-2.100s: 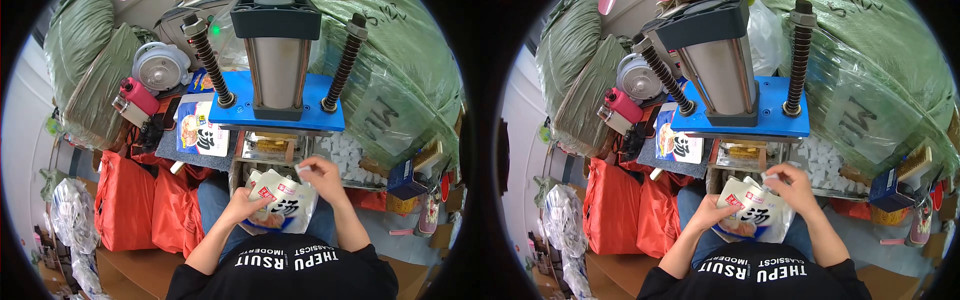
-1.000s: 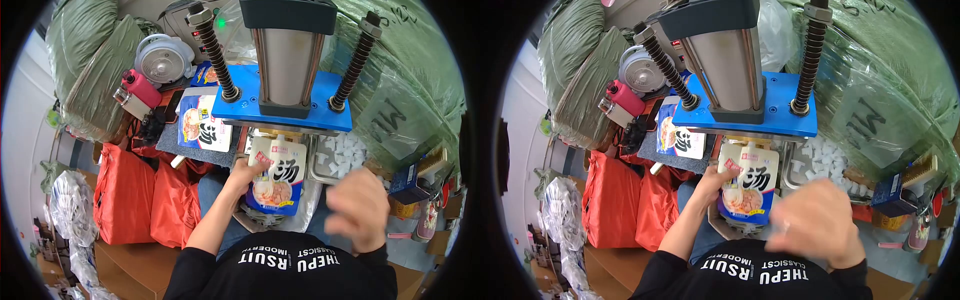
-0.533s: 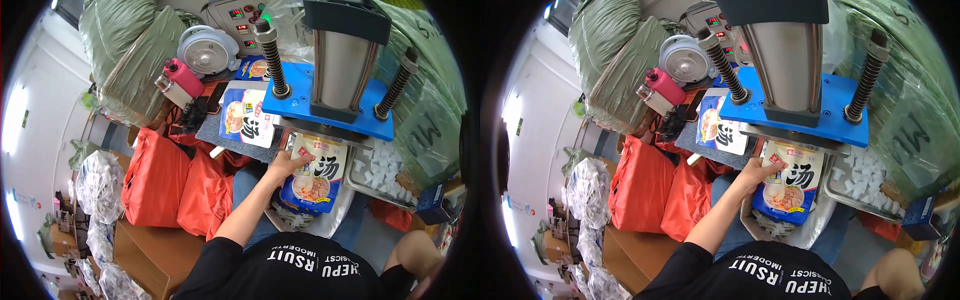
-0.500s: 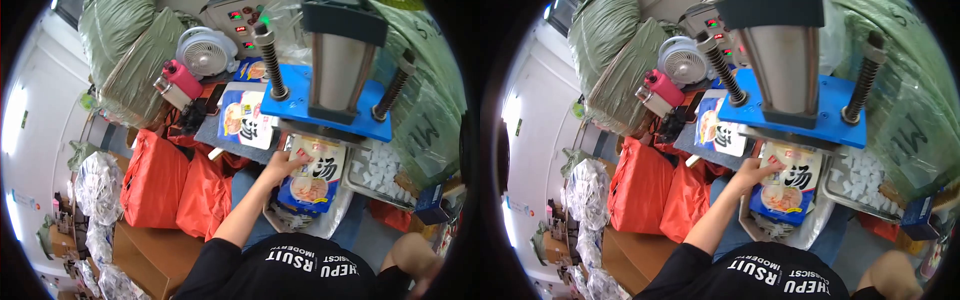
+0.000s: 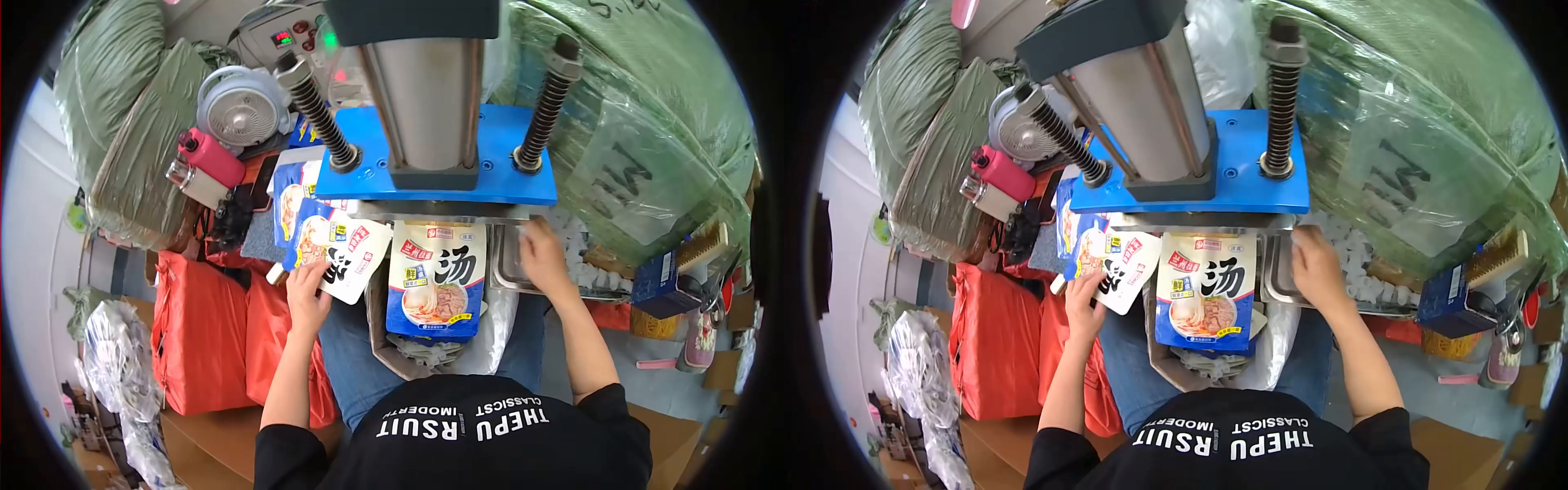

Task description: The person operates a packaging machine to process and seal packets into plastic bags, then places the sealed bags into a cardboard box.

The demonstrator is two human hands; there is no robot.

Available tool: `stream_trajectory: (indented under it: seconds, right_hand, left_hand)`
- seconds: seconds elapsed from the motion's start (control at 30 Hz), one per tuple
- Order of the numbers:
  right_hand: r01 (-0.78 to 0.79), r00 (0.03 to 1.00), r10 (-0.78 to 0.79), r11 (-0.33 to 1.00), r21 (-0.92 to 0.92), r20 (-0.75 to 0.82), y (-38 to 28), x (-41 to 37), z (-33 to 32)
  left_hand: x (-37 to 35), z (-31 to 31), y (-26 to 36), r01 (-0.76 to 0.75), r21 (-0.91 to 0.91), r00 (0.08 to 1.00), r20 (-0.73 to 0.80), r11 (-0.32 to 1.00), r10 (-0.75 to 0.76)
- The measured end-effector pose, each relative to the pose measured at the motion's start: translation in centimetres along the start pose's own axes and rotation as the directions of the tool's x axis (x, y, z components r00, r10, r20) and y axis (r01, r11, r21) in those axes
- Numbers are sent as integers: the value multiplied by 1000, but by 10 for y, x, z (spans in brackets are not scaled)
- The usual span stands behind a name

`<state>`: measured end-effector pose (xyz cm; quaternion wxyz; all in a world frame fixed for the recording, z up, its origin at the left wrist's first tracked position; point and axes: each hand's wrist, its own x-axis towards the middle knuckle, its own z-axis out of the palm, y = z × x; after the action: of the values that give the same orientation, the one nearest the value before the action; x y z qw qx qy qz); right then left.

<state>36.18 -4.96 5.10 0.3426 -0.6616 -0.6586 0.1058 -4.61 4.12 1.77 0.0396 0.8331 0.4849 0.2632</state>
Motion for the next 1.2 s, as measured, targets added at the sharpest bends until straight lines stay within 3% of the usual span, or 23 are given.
stream_trajectory:
  seconds: [0.07,0.1,0.17,0.2,0.23,0.27,0.33,0.4,0.47,0.53,0.57,0.6,0.7,0.77,0.87,0.93,1.0,1.03,1.1,1.17,1.2]
  right_hand:
    - [-52,995,69,970,237,-66,-17,6,-19]
    - [-49,996,66,970,238,-65,-24,5,-25]
    - [148,983,-183,879,453,34,-45,-10,-31]
    - [-205,894,-67,819,536,444,-64,-19,-29]
    - [-543,625,-22,706,454,781,-83,-33,-22]
    - [-364,604,-249,759,540,757,-71,-55,27]
    - [-192,523,-70,961,197,849,-58,-84,109]
    - [-121,426,163,985,-122,890,-21,-81,184]
    - [-94,660,232,969,-227,715,22,-63,231]
    - [-159,543,297,955,-251,785,59,-17,252]
    - [8,832,165,951,-308,529,77,-23,274]
    - [137,976,-48,897,-421,214,103,-29,299]
    - [79,976,-10,947,-310,219,171,-14,332]
    - [40,969,24,966,-255,244,156,-18,311]
    - [-161,984,158,987,31,86,88,-32,218]
    - [-282,958,264,940,189,115,64,-71,203]
    - [-624,737,383,702,343,557,23,-94,158]
    - [-631,731,390,699,336,560,5,-96,131]
    - [-487,745,124,773,407,655,-28,-85,74]
    - [-54,899,-146,900,433,414,-60,-49,12]
    - [50,909,-194,929,367,369,-73,-31,-17]
  left_hand:
    - [6,4,-10,39,-102,998,-41,994,-43]
    - [13,5,-12,74,-131,995,-64,989,-83]
    - [22,9,-12,132,-197,983,-101,971,-154]
    - [24,11,-11,128,-200,983,-103,971,-151]
    - [24,13,-10,137,-188,979,-122,973,-162]
    - [23,15,-9,150,-176,974,-142,973,-175]
    - [19,17,-4,160,-159,969,-166,974,-186]
    - [18,16,0,113,-175,967,-205,978,-148]
    - [16,12,1,91,-155,963,-236,984,-127]
    - [9,11,3,95,-153,974,-191,984,-124]
    - [13,9,2,87,-158,977,-177,984,-115]
    - [15,8,3,77,-155,976,-188,985,-106]
    - [9,10,4,98,-187,972,-192,977,-134]
    - [8,9,1,114,-209,970,-189,971,-155]
    - [15,9,4,106,-262,968,-194,959,-160]
    - [19,8,8,178,-333,959,-152,926,-239]
    - [18,3,22,218,-369,951,-127,904,-281]
    - [14,-3,44,172,-348,971,-97,922,-218]
    - [9,-13,82,131,-335,987,-49,933,-156]
    - [8,-21,110,24,-355,1000,9,935,-22]
    - [8,-25,116,21,-365,1000,12,931,-18]
